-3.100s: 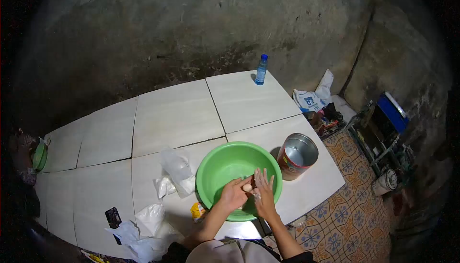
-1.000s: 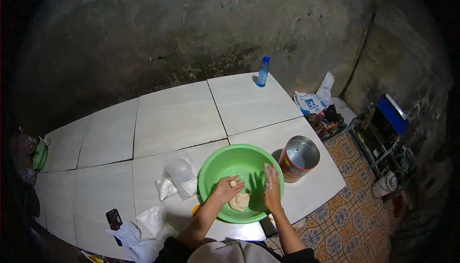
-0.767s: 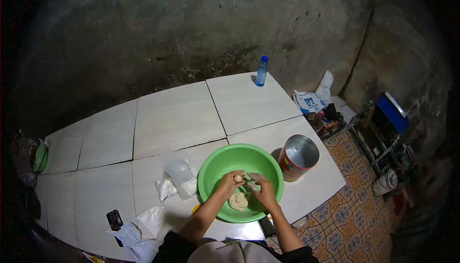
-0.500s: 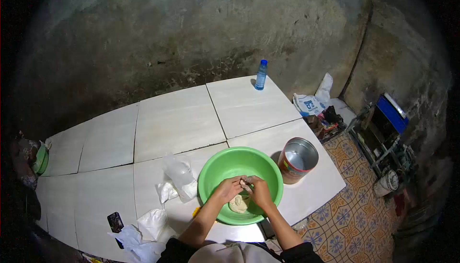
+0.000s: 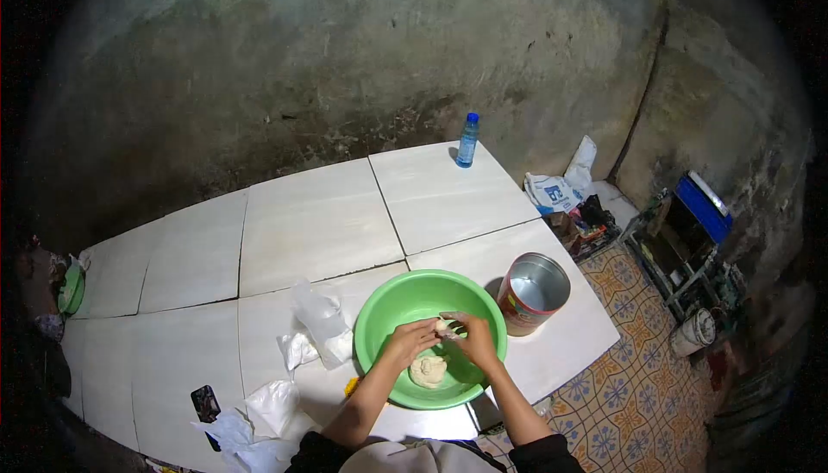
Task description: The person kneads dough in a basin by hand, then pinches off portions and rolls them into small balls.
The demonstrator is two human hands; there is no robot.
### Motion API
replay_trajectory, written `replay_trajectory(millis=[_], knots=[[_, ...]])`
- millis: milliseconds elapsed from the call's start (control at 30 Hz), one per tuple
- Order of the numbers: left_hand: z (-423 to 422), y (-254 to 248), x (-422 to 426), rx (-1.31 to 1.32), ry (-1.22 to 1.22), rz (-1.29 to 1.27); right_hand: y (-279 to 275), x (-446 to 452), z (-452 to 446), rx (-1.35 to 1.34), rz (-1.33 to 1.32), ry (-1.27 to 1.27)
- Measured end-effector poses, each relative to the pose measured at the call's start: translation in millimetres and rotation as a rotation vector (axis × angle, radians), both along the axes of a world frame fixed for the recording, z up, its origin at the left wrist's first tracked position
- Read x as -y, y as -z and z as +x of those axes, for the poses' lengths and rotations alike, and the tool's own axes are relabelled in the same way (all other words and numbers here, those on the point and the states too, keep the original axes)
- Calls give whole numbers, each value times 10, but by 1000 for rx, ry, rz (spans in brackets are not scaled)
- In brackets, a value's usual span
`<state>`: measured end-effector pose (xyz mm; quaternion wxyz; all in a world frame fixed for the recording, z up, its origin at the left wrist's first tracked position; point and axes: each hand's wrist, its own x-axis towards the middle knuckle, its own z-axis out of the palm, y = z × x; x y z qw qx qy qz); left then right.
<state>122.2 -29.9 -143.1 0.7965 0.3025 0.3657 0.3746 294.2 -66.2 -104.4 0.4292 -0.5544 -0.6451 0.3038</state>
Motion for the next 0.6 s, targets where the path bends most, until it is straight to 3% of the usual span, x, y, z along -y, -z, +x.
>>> replay_trajectory(millis=[200, 300, 600], knots=[[-37, -48, 8, -28, 7, 30, 116, -48, 43, 72, -4, 29], [-63, -93, -34, -85, 23, 42, 93, -98, 56, -70, -123, 19], [-68, -127, -118, -68, 13, 126, 295, -275, 162, -315, -109, -143]])
